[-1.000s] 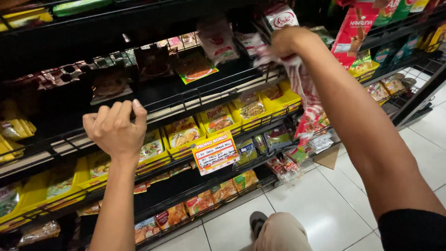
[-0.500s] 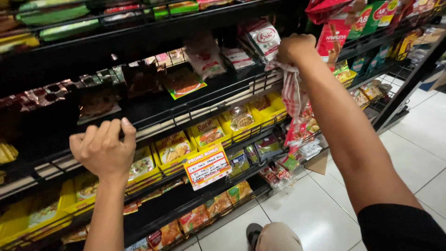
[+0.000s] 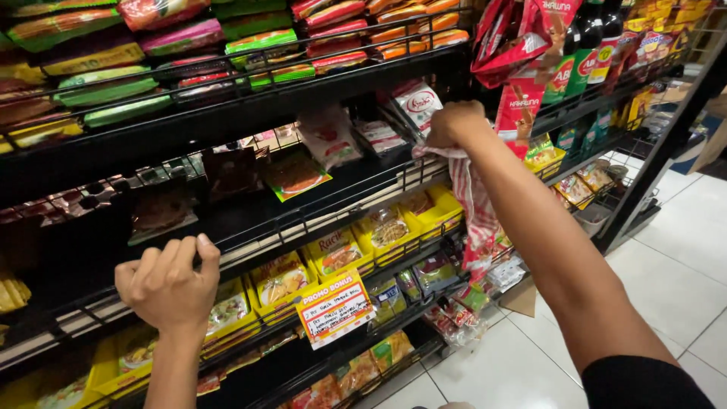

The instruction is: Wiping shelves with a cloth, folding the cloth, and scanning barcode of seasoning packets to restock shelves.

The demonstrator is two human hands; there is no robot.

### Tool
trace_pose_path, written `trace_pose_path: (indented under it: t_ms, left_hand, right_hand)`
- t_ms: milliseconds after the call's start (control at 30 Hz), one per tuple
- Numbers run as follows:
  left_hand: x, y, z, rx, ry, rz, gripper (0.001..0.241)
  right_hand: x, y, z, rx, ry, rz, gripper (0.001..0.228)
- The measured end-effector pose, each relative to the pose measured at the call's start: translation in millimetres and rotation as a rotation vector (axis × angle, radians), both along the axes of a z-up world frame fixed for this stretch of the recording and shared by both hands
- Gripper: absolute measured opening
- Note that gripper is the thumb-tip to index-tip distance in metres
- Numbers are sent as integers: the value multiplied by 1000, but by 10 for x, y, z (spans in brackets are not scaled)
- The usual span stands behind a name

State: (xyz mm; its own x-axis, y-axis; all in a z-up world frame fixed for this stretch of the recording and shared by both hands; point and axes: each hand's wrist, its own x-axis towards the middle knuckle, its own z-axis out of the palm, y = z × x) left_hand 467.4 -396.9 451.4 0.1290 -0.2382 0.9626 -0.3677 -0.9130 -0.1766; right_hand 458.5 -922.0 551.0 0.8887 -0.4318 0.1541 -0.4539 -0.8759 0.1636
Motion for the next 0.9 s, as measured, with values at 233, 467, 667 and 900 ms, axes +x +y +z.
trace_pose_path:
  t_ms: [233, 467, 667, 900]
  left_hand:
    - [-48, -26, 48, -3, 4, -7, 42]
    - [-109, -55, 124, -18, -9, -47, 34]
    - [-184, -76, 173, -48, -10, -87, 33]
    - [-221, -70, 204, -40, -7, -98, 34]
  right_hand:
    - [212, -372, -69, 8, 105, 308, 67]
    - [165, -17, -7, 12, 15, 140, 53]
    - [298, 555, 42, 119, 101, 503, 62]
    - [259, 1869, 167, 190, 95, 786, 62]
